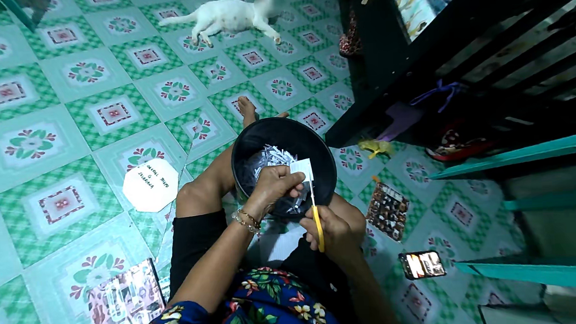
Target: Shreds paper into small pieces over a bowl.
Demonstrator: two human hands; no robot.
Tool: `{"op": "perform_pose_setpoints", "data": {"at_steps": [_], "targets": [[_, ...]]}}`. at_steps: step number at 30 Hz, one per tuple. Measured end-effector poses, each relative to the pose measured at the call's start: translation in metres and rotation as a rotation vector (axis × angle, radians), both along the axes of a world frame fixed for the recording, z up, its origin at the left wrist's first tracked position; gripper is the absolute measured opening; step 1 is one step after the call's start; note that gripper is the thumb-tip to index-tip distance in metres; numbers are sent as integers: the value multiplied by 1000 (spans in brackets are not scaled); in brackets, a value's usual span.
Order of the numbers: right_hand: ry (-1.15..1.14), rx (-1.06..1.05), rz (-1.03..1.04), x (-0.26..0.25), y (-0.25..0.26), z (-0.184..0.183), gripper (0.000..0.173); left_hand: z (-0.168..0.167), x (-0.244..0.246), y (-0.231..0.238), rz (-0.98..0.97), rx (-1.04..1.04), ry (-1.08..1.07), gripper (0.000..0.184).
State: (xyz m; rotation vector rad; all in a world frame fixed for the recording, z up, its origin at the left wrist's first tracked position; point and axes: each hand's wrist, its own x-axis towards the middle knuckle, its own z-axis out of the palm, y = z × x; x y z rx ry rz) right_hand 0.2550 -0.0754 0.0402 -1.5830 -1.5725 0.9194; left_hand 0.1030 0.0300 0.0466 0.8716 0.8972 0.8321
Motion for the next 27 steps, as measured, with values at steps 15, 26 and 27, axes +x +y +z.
{"op": "perform_pose_setpoints", "data": {"at_steps": [15, 26, 27], "targets": [[95, -104, -8, -5, 7, 11, 24, -3, -2, -1, -19, 50, 1, 26], [127, -231, -2, -4, 19, 23, 19, -5, 2, 3, 0, 1, -6, 27], [118, -238, 3, -3, 20, 24, 20, -4, 2, 3, -3, -6, -6, 28]]}}
